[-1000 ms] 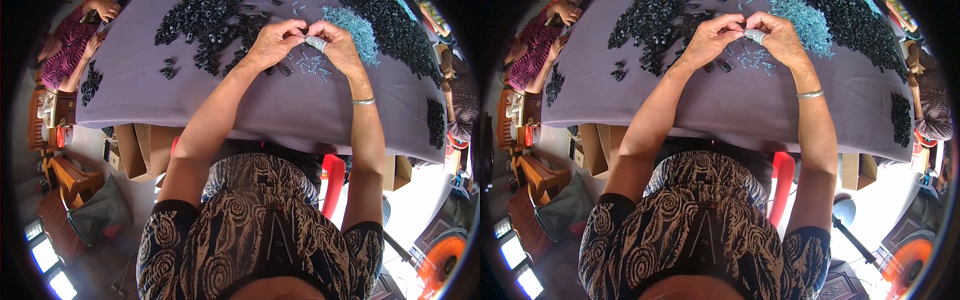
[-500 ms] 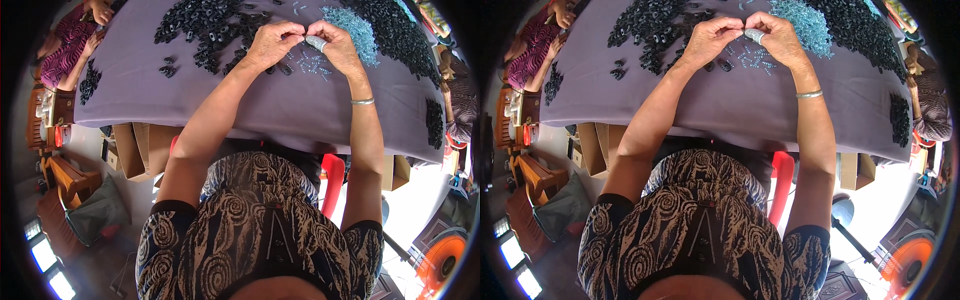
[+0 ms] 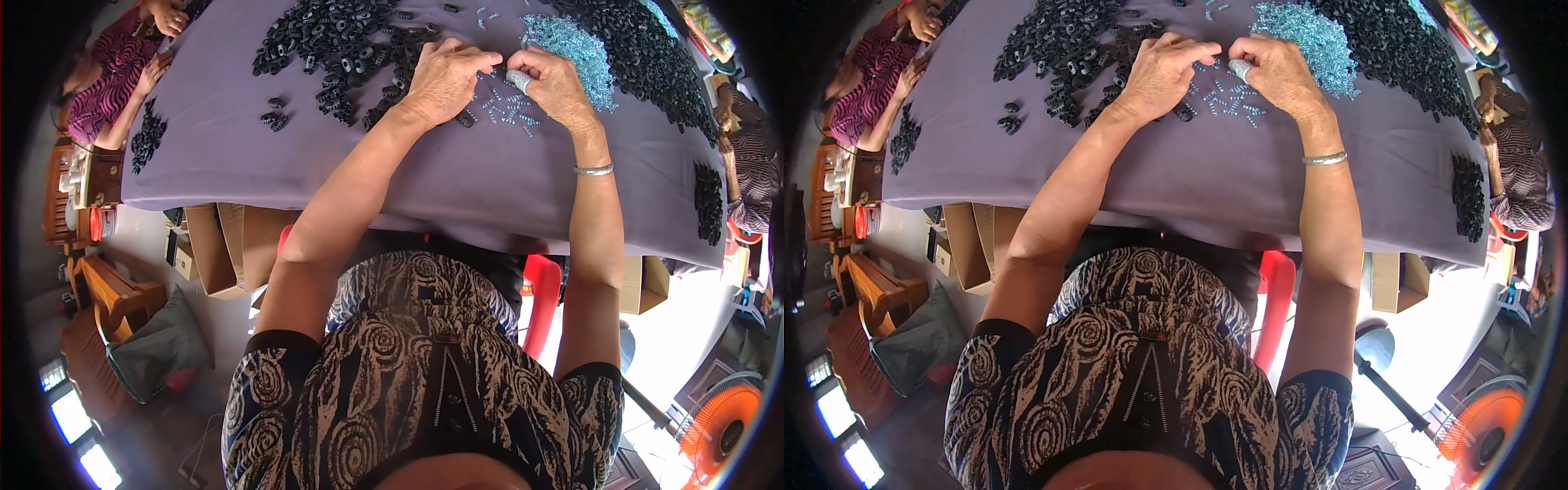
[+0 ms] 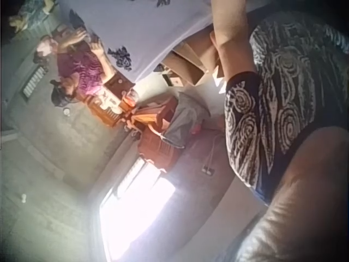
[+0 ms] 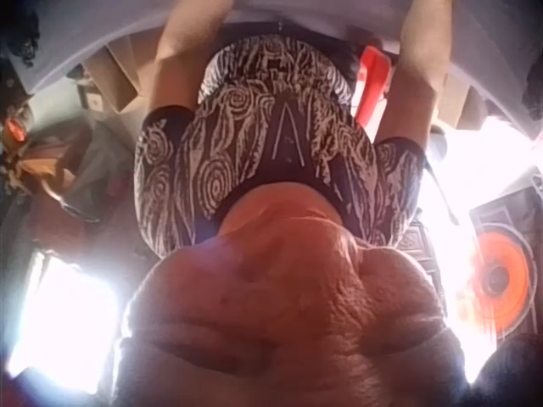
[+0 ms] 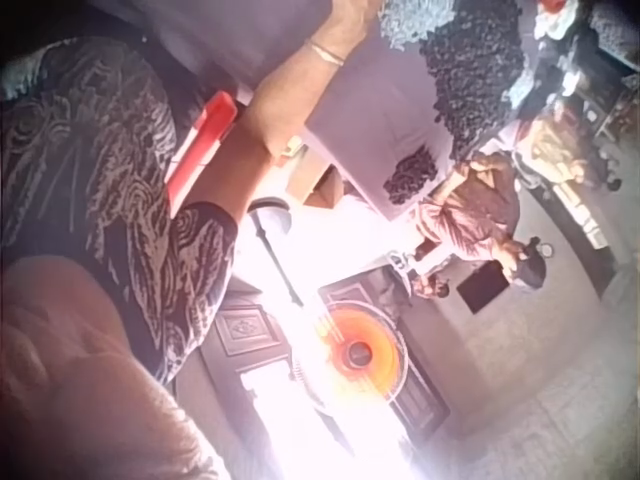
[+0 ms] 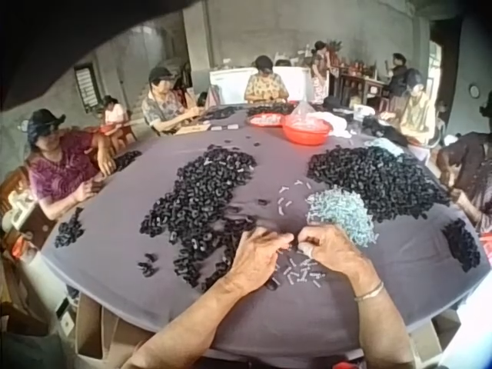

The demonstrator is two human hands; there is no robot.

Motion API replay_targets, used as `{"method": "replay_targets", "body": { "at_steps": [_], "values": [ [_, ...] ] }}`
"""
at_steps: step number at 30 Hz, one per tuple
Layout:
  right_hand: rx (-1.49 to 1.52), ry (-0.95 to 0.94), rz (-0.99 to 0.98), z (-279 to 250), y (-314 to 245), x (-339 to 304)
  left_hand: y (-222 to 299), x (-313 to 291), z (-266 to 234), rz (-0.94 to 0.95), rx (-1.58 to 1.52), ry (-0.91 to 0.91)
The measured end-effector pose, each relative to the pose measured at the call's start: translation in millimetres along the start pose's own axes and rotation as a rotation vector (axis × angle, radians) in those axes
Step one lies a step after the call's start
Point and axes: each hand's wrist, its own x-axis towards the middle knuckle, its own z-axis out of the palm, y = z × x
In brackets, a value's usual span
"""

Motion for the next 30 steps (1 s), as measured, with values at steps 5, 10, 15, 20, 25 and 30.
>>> {"method": "replay_targets", "body": {
  "at_steps": [5,10,15,20,25,30],
  "values": [
    [-0.047,-0.054,-0.135,2.9,1.5,-0.1,-2.9,0.4,0.3,-0.003,-0.005,-0.02],
    [-0.095,-0.056,-0.131,-2.1,8.3,1.4,-9.2,4.5,-2.4,-0.031,-0.243,0.068],
    [0.185,-0.015,0.03,-3.3,15.4,0.9,-11.5,6.5,-3.9,-0.11,-0.317,0.253],
    [0.222,0.201,-0.097,-0.9,20.1,6.0,-19.9,10.3,-28.6,-0.227,-0.513,0.483],
    [0.273,0.295,-0.091,2.8,18.7,7.4,-8.5,-14.9,-83.3,-0.459,-0.709,0.403],
    [0.418,0.336,-0.086,1.3,21.4,8.6,-24.2,-67.7,-113.8,-0.504,-0.504,0.384]
  ]
}}
